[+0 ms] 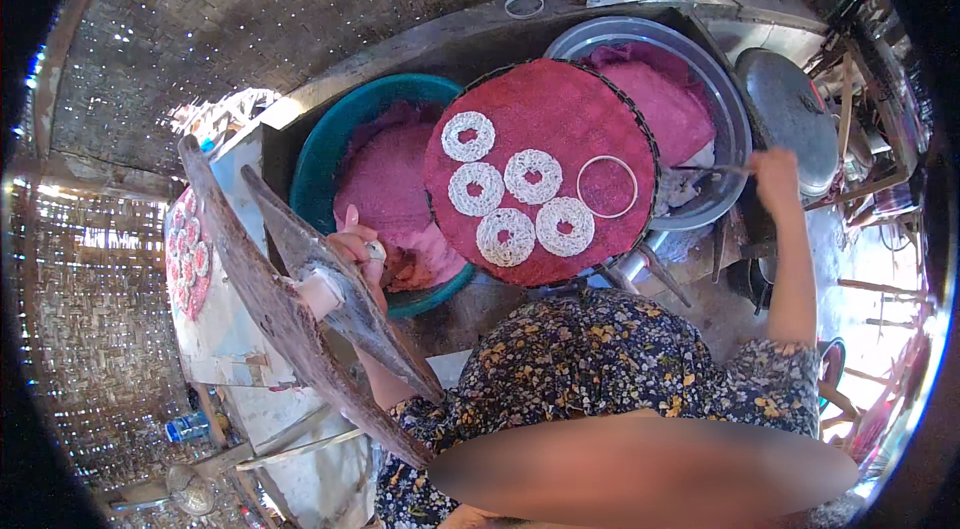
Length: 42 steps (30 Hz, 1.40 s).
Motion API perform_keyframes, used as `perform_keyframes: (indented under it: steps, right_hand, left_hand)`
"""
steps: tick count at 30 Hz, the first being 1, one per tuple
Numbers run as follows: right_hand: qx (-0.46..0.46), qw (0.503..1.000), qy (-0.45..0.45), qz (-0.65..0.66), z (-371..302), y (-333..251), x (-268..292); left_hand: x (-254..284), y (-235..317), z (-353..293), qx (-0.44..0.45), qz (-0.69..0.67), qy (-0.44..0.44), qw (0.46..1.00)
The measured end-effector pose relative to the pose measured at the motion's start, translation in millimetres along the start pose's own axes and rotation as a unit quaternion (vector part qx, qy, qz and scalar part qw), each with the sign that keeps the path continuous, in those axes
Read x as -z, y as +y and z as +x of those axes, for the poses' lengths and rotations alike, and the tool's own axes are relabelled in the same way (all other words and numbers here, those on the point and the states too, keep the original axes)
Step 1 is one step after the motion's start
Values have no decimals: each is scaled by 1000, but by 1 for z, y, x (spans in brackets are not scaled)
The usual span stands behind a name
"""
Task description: The person uses a wooden mold and a white cylindrical tool to scoop pink dough and press it into circular shapes on a red mat. They repeatedly fill the mold, press the dough, and release the formed doughnuts onto the mat, arranging them in rows.
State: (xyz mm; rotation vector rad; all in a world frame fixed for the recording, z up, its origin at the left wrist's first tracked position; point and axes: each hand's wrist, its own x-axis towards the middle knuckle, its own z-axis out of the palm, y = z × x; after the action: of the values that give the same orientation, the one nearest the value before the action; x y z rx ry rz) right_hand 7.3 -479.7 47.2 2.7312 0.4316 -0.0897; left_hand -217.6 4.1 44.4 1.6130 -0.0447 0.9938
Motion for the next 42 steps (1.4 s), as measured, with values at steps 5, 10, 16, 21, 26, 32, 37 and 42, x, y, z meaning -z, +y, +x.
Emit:
perform_keyframes:
  steps: [5,10,16,21,26,32,37,42]
  right_hand:
    - [34,946,240,216,28,-28,-21]
    - [1,825,-48,563,54,-106,-53]
    - [-73,691,-108,711,22,-127,-53]
    - [-124,561,-141,806,-21,-153,-38]
    - [-163,428,-177,871,-60,-187,-43]
    - [-107,274,-346,891,-63,-205,-39]
    - [81,524,-375,760,-78,-169,-30]
    - [228,404,-255,848,-81,-189,62]
  left_hand:
    - [-12,12,10,-28,21,-49,998]
    - [-4,18,8,-54,24,-59,997]
    - [14,19,-5,-20,54,-48,997]
    - [15,20,-5,-52,20,-60,997]
    - [-8,21,-4,-54,9,-48,997]
    - [-6,8,-10,-61,-4,-61,996]
    - [-26,-9,-18,-27,38,-34,998]
    - [-98,-22,-12,-114,264,-34,957]
